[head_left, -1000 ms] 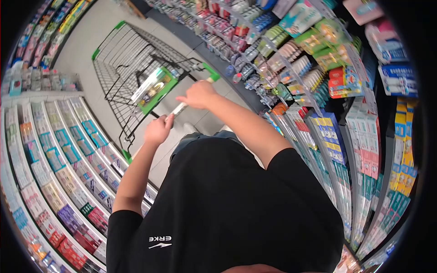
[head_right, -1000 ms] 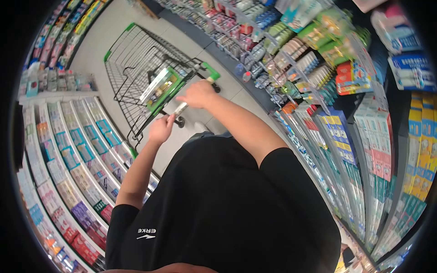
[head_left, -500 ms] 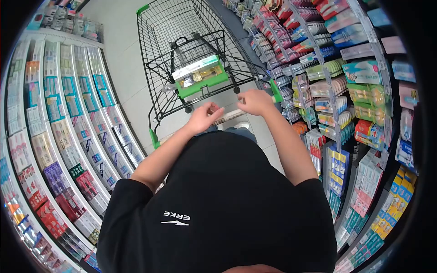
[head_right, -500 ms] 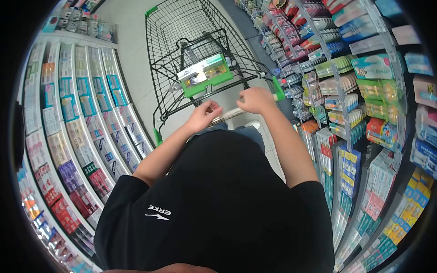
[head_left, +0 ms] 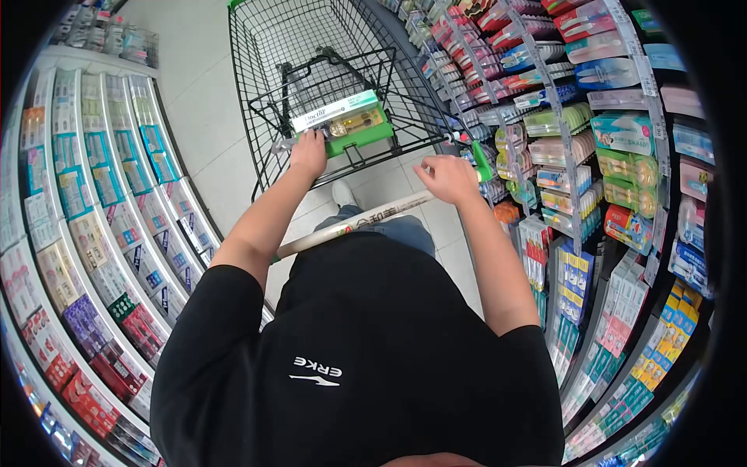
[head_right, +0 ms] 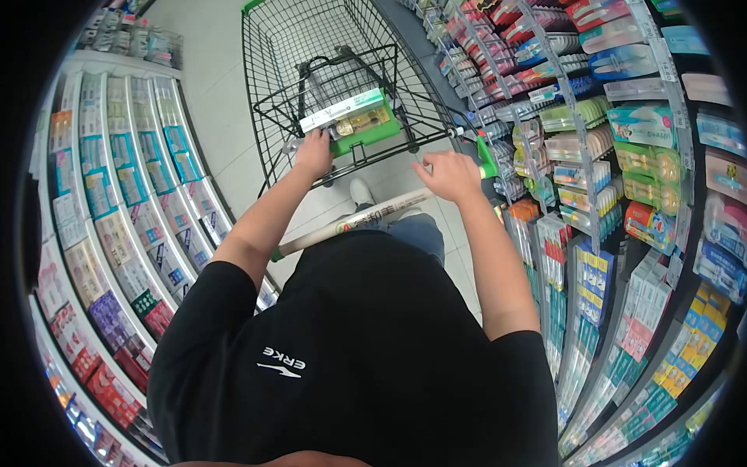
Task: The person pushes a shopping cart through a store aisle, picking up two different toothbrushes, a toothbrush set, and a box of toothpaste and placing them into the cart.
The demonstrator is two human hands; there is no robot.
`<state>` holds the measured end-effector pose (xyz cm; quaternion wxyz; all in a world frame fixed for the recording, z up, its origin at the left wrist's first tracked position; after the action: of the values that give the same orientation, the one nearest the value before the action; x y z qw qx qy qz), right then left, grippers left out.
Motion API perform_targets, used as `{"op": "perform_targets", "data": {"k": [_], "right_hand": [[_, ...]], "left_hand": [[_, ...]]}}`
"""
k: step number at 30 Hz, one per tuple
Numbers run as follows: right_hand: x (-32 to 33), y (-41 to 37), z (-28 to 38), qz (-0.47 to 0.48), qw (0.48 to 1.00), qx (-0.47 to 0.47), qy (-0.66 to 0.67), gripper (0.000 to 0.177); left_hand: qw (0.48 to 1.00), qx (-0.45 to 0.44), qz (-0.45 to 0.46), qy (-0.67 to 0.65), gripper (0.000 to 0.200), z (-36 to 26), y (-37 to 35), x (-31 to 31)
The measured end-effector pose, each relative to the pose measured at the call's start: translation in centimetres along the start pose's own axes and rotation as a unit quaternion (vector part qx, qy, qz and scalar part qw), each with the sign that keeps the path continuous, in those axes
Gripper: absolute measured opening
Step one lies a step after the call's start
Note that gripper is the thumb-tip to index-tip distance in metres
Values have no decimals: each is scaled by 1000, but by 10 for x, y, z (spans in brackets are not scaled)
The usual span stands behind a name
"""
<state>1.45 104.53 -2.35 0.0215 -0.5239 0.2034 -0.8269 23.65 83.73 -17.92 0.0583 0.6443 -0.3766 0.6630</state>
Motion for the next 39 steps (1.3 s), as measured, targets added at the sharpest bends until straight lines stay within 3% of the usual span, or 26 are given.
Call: {"op": "perform_targets", "data": {"k": [5, 7, 11, 16, 20, 23, 25, 27, 30, 33, 35, 39], "right_hand": [[-4, -5, 7, 2, 1000, -7, -2, 46], [-5, -7, 8, 7, 1000, -11, -3, 45], [-8, -10, 8, 10, 1000, -15, -5, 44], [-9, -9, 7, -2, 1000, -11, -3, 43], [-9, -10, 8, -5, 1000, -17, -1, 42], [-9, -11, 8, 12, 1000, -22, 6, 43], [-10, -11, 10, 18, 999, -25, 8, 45], [-10, -10, 7, 19, 999, -33, 3, 47], [-14, -9, 9, -7, 1000, -2, 18, 56], [-7, -8, 15, -7, 1000, -9, 27, 59], [-5, -7, 16, -17, 999, 5, 36, 60], [-3, -5, 19, -66, 995, 25, 74, 62]], "left_hand": [[997, 1, -80, 17, 40, 6, 1, -3], [998, -21, -18, 51, 39, 3, 0, -6], [995, -55, -30, 73, 32, 1, -3, -10], [1000, 0, 18, 20, 18, 11, 4, -19], [1000, -6, 17, 7, 29, 13, 6, -18], [998, -38, -16, -39, 44, 14, -5, -2], [977, -70, -46, -194, 52, 16, -13, 16], [960, -55, 6, -275, 52, 13, -21, 29], [932, -22, 1, -361, 61, -8, -45, 61], [878, -114, -62, -461, 61, -44, -63, 78], [877, -113, -52, -465, 61, -74, -71, 85], [897, -207, -54, -386, 64, -133, -91, 103]]}}
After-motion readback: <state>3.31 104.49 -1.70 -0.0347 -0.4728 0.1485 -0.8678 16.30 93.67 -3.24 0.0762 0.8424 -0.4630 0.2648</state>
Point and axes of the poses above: each hand's wrist, its own y-axis towards the middle knuckle, its own x-axis out of the back of the hand, z = x × y, the point moved 7 cm from there along y, towards the middle knuckle, and after that the axes turned 8 degrees about x, right-handed, at the moved point
